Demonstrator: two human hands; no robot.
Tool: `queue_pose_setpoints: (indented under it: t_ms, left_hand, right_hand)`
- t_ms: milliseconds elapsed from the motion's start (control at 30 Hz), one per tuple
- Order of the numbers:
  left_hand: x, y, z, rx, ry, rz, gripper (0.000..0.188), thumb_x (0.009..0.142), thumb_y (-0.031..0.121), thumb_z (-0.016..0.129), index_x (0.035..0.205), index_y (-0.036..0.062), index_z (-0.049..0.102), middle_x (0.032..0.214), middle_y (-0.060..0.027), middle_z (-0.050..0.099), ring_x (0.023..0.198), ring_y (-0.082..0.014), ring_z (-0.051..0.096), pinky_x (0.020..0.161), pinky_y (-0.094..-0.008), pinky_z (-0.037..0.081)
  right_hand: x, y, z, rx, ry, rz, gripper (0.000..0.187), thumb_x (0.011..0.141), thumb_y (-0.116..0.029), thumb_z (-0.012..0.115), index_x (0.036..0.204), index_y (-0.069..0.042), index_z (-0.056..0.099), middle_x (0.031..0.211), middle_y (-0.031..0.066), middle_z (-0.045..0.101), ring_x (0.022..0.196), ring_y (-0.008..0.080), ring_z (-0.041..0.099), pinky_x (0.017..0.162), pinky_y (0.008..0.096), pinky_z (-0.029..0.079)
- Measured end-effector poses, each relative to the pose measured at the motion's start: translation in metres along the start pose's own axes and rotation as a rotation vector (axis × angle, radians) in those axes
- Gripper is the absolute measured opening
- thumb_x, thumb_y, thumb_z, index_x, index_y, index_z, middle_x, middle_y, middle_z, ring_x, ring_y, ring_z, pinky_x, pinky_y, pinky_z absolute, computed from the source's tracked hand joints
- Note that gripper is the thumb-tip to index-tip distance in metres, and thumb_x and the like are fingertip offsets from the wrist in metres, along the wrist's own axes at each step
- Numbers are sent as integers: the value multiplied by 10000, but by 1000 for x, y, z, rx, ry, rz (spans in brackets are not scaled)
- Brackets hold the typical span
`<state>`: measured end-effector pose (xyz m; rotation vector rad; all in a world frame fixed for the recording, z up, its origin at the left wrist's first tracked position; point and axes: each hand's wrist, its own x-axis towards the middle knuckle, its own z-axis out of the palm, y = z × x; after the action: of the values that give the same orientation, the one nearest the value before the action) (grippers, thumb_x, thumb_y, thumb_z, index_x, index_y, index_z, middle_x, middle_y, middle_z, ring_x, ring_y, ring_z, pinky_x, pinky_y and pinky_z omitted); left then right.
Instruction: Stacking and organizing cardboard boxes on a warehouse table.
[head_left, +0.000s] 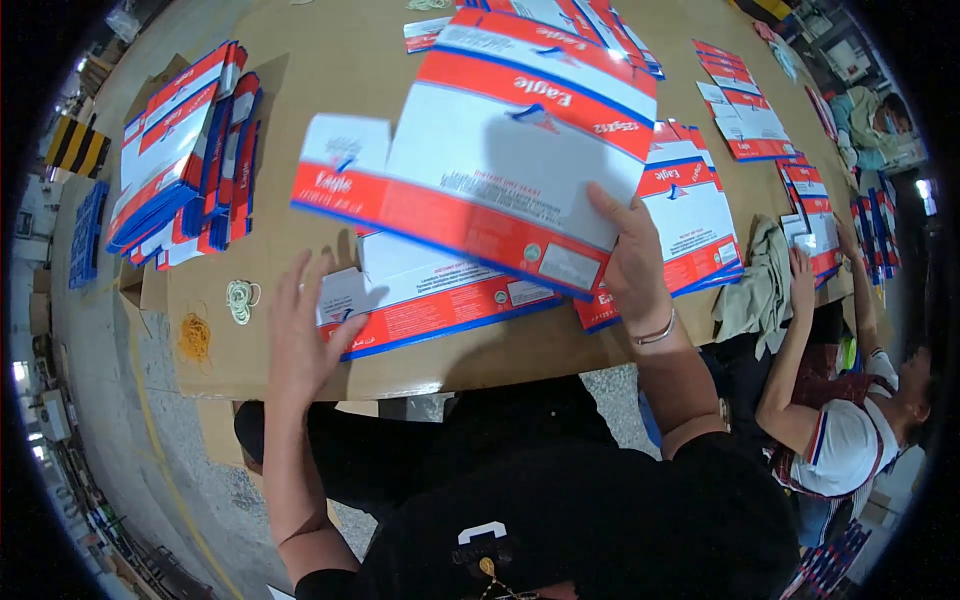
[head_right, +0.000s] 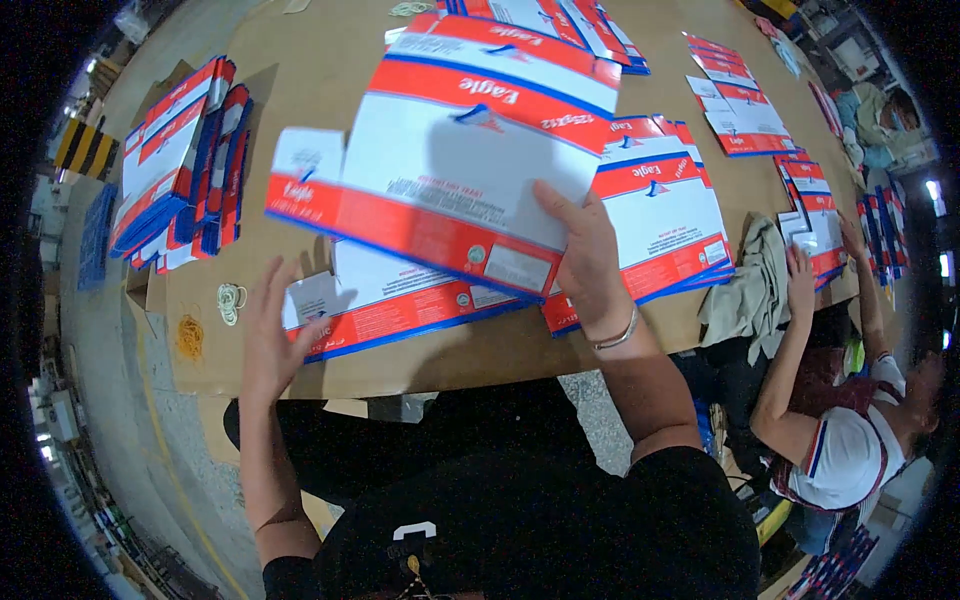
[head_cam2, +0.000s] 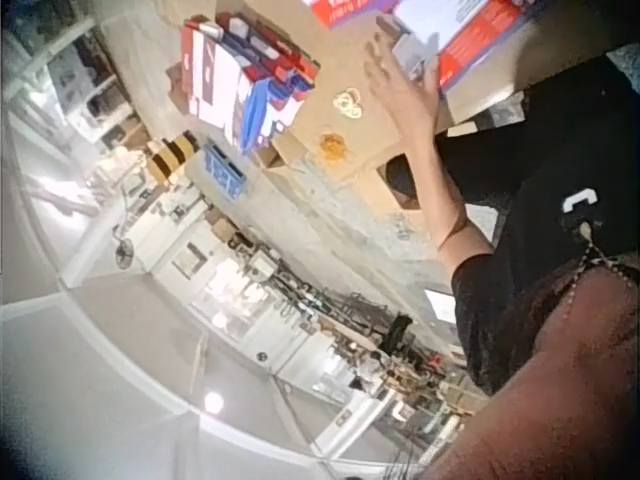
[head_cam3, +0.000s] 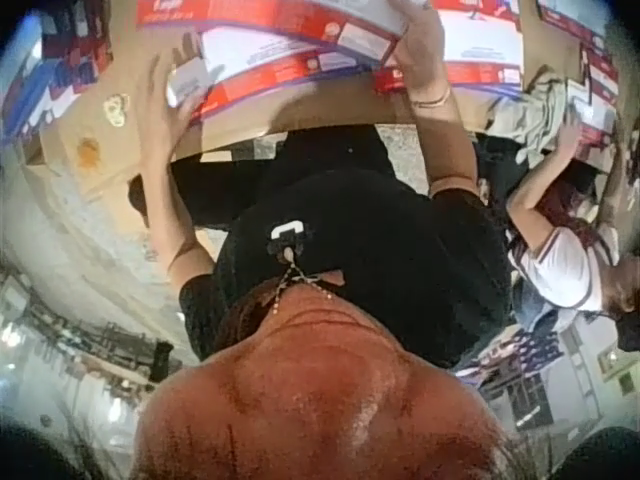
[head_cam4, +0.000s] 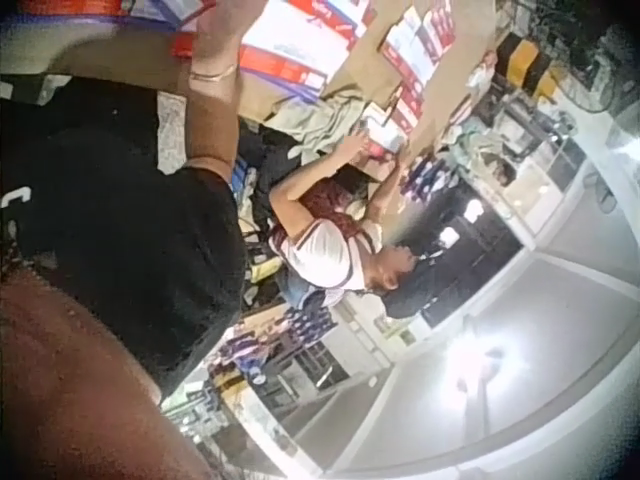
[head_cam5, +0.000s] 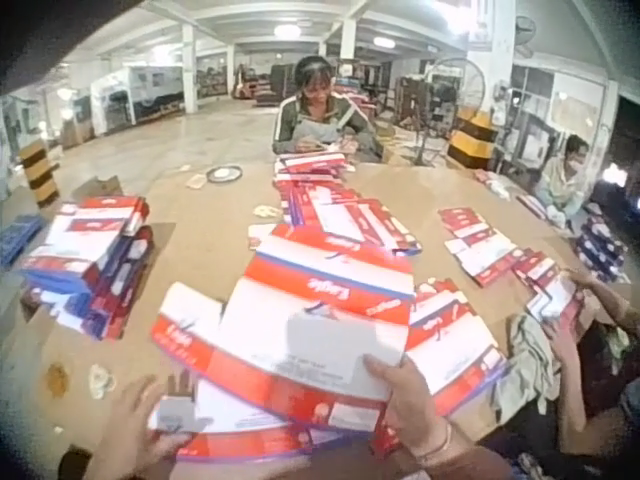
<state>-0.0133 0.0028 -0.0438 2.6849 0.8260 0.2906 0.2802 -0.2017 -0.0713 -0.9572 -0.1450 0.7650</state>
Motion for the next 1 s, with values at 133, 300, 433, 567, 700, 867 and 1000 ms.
queue_pose_setpoints:
  t_ms: [133, 300, 433, 567, 700, 867, 1000]
  left_hand:
    - [-8, -12, 24, 91, -186, -86, 904, 696, 356, 829, 1450, 135, 382, 1484, -179, 344, 1357, -395, 336, 1059, -584, 327]
    - [-12, -32, 41, 64, -288, -99, 997, 630, 399, 855, 1459, 138, 364, 1503, -163, 313, 1377, -397, 298, 1050, -612, 337]
    - [-3, -26, 41, 16, -332, -137, 1072, 540, 363, 896, 1450, 139, 375, 1496, -142, 320, 1372, -377, 312, 1033, -589, 385]
    - [7, -19, 43, 30, -369, -138, 1088, 501, 337, 912, 1438, 150, 391, 1482, -122, 340, 1362, -363, 331, 1026, -577, 402]
    - [-3, -31, 40, 92, -277, -129, 1008, 536, 403, 882, 1400, 133, 441, 1401, -186, 431, 1287, -402, 414, 1025, -494, 432]
    - [12, -22, 32, 133, -286, -116, 986, 531, 399, 876, 1384, 137, 456, 1390, -145, 473, 1289, -378, 431, 1003, -474, 453]
    - [9, -22, 31, 133, -281, -123, 1003, 509, 394, 881, 1372, 113, 453, 1356, -128, 496, 1272, -348, 449, 995, -473, 458]
  right_hand:
    - [34, -7, 10, 16, 151, -126, 472, 891, -95, 638, 1318, -19, 452, 1260, 145, 566, 1114, 266, 588, 963, 408, 471]
    - [124, -19, 7, 235, 128, -214, 416, 953, -77, 555, 1335, 3, 414, 1302, 182, 541, 1206, 336, 543, 999, 517, 469]
    - [228, -20, -3, 291, 80, -322, 384, 969, -67, 520, 1324, 17, 400, 1314, 208, 516, 1208, 359, 530, 1007, 529, 469]
    - [258, -27, -14, 241, 183, -63, 366, 922, -53, 580, 1268, -14, 469, 1218, 137, 561, 1073, 298, 591, 894, 450, 506]
    - [161, 18, 26, -261, 229, -47, 492, 886, -112, 636, 1332, -34, 446, 1174, 136, 574, 1024, 270, 602, 847, 404, 504]
    - [45, 40, -3, -1393, -194, -567, 549, 895, -224, 638, 1375, -34, 452, 1242, 196, 560, 1123, 300, 556, 935, 396, 463]
    - [2, 57, -7, -1592, -387, -307, 557, 860, -266, 660, 1343, -44, 494, 1298, 279, 508, 1174, 445, 499, 1023, 495, 386]
